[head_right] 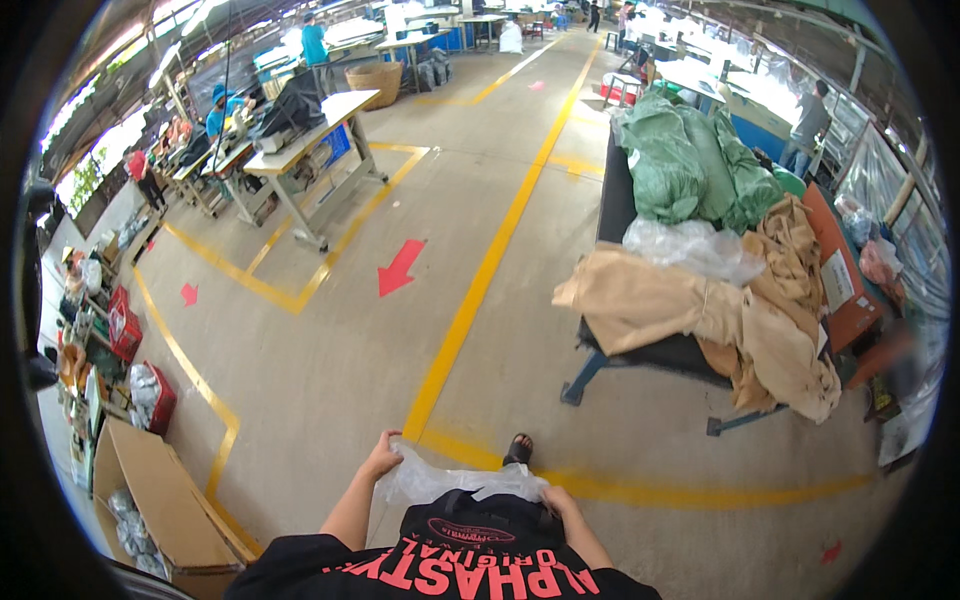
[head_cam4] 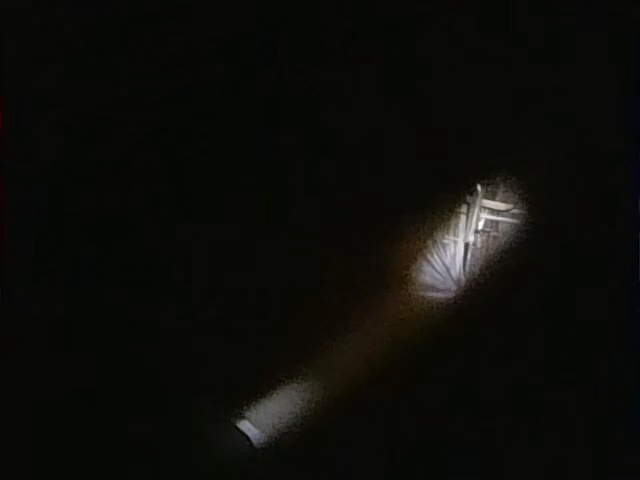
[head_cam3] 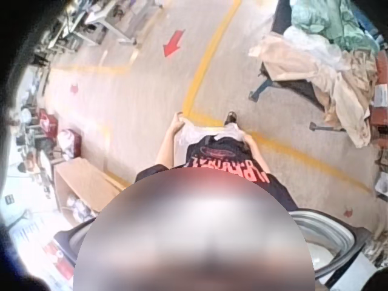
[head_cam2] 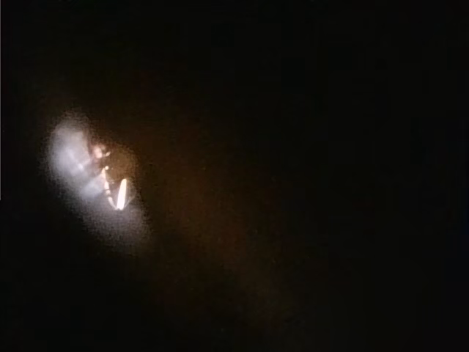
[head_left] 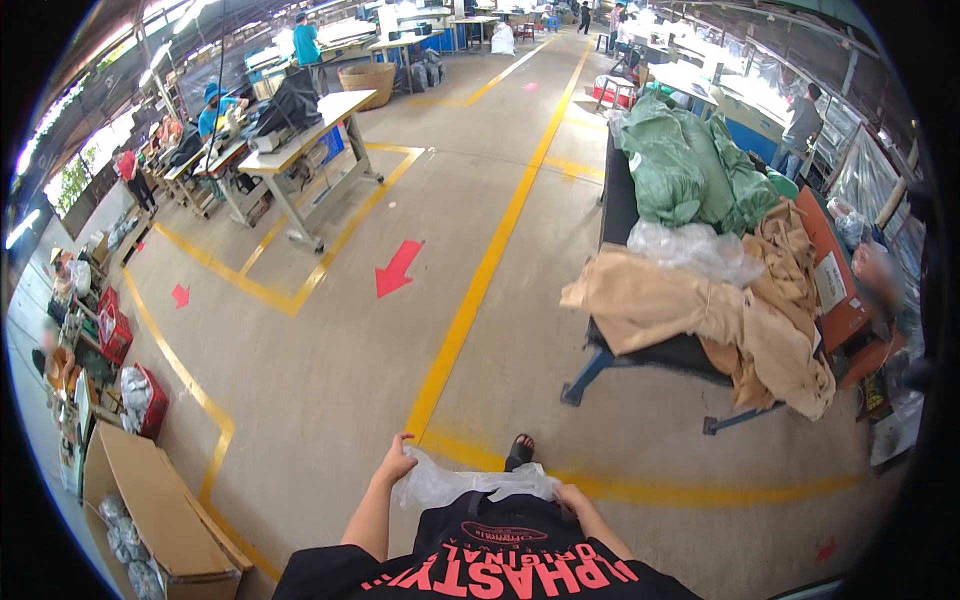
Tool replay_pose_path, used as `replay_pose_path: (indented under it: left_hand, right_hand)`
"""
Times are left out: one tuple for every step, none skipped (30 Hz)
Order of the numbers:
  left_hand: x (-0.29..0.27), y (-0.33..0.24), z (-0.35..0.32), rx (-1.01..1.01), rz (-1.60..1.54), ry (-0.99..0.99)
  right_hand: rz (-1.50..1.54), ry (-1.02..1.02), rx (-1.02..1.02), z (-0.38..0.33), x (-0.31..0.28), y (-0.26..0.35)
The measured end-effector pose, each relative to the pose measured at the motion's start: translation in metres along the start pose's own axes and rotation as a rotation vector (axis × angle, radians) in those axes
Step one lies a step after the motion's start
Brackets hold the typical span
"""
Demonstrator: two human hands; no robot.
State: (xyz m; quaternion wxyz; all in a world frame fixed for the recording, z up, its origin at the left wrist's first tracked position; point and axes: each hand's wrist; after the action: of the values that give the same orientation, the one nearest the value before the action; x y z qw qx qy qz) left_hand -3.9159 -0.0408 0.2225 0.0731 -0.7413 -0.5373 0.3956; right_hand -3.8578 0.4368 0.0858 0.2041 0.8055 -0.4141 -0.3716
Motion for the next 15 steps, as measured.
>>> replay_pose_path:
  left_hand:
    - [-0.004,-0.027,0.014,-0.036,0.011,0.013]
    - [-0.007,-0.044,0.026,-0.113,0.040,0.030]
    - [-0.010,-0.058,0.039,-0.069,0.047,0.021]
    - [-0.011,-0.067,0.052,-0.060,0.060,0.016]
    - [-0.008,-0.072,0.063,-0.090,0.078,0.018]
    - [-0.004,-0.076,0.076,-0.062,0.004,-0.009]
    - [0.000,-0.075,0.087,-0.070,-0.063,-0.030]
    - [0.002,-0.073,0.096,-0.176,-0.085,-0.001]
    - [0.006,-0.071,0.106,-0.329,-0.074,0.021]
    - [0.012,-0.070,0.114,-0.419,-0.184,-0.005]
    - [0.016,-0.071,0.122,-0.557,-0.260,-0.039]
    - [0.020,-0.072,0.129,-0.656,-0.287,-0.084]
    - [0.020,-0.078,0.139,-0.664,-0.313,-0.122]
    - [0.019,-0.085,0.152,-0.695,-0.214,-0.133]
    - [0.016,-0.095,0.165,-0.750,-0.288,-0.135]
  right_hand:
    - [0.101,0.019,0.110,0.035,-0.026,0.025]
    - [0.005,0.090,-0.009,0.061,-0.047,0.048]
    - [-0.119,0.129,-0.071,0.095,-0.074,0.079]
    - [-0.269,0.159,-0.112,0.127,-0.103,0.111]
    - [-0.149,0.167,-0.113,0.156,-0.125,0.143]
    - [-0.051,0.168,-0.089,0.187,-0.144,0.177]
    - [0.047,0.179,-0.072,0.212,-0.157,0.206]
    - [0.030,0.178,-0.167,0.238,-0.166,0.235]
    - [0.022,0.185,-0.271,0.270,-0.172,0.265]
    - [-0.014,0.169,-0.326,0.301,-0.177,0.292]
    - [0.016,0.126,-0.417,0.329,-0.178,0.315]
    - [0.058,0.156,-0.392,0.356,-0.179,0.336]
    - [0.073,0.171,-0.332,0.386,-0.181,0.356]
    - [0.085,0.174,-0.246,0.412,-0.180,0.372]
    - [-0.005,0.165,-0.201,0.435,-0.179,0.384]
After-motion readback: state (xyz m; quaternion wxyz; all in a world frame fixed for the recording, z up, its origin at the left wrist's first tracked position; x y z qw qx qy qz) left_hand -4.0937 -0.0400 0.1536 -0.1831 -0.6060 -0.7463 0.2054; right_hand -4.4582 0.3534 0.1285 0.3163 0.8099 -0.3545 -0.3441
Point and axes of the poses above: each hand's wrist, its own z-axis towards the middle knuckle, its own x-axis out of the palm, y = z × x, and after that the axes turned 15 degrees about -x, right-handed
